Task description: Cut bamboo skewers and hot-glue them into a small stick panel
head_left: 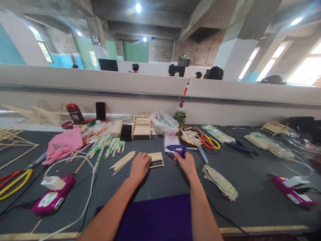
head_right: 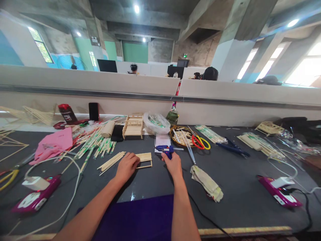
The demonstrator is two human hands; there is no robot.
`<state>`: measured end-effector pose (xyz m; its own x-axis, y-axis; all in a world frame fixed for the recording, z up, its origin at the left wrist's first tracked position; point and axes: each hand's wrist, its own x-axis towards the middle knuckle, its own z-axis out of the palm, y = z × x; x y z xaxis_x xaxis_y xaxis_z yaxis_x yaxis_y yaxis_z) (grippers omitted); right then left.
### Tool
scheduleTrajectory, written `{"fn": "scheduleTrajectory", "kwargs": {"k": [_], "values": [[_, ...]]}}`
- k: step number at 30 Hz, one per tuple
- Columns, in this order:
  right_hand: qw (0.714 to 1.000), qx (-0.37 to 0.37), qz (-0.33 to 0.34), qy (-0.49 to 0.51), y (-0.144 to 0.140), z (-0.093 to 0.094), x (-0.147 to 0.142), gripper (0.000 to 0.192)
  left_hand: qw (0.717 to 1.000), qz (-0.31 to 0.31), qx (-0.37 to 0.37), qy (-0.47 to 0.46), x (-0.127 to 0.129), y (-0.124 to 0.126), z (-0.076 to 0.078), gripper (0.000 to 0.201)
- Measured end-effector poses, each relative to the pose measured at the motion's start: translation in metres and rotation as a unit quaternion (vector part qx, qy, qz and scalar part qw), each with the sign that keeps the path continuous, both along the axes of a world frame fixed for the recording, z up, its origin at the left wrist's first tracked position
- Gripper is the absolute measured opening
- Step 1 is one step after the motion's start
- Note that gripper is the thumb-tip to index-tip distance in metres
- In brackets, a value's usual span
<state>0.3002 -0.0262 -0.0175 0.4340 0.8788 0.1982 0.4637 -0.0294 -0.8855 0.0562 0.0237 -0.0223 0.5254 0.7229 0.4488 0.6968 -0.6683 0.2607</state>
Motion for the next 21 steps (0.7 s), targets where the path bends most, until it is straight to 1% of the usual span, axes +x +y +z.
{"fn": "scheduleTrajectory", "kwargs": {"k": [3,6,8,10,12,14,18,19,21], "values": [[1.0,0.005,-0.006,-0.002,0.0,-0.001,0.001,0.053,0.995,0.04,-0.032,-0.089,-0.011,0.008,0.002,0.017],[1.0,0.006,-0.008,-0.004,0.0,-0.001,0.0,0.054,0.974,0.117,-0.066,-0.18,-0.031,0.022,0.002,0.016],[1.0,-0.002,-0.006,-0.009,0.0,-0.001,0.0,0.055,0.959,0.16,-0.094,-0.214,-0.042,0.029,0.001,0.016],[1.0,-0.012,-0.005,-0.015,0.0,-0.001,-0.001,0.055,0.952,0.171,-0.115,-0.227,-0.049,0.033,0.0,0.017],[1.0,-0.016,-0.003,-0.017,0.0,-0.002,-0.001,0.055,0.955,0.154,-0.129,-0.216,-0.05,0.034,-0.001,0.018],[1.0,-0.015,0.001,-0.015,0.0,-0.003,0.0,0.053,0.966,0.121,-0.129,-0.189,-0.046,0.031,-0.002,0.023],[1.0,-0.014,0.004,-0.012,0.001,-0.005,0.001,0.052,0.984,0.052,-0.114,-0.124,-0.038,0.025,-0.005,0.049],[1.0,-0.014,0.004,-0.012,0.001,-0.005,0.001,0.052,0.986,0.043,-0.115,-0.11,-0.037,0.024,-0.005,0.054],[1.0,-0.014,0.006,-0.013,0.002,-0.005,0.0,0.052,0.988,0.037,-0.118,-0.088,-0.036,0.023,-0.006,0.057]]}}
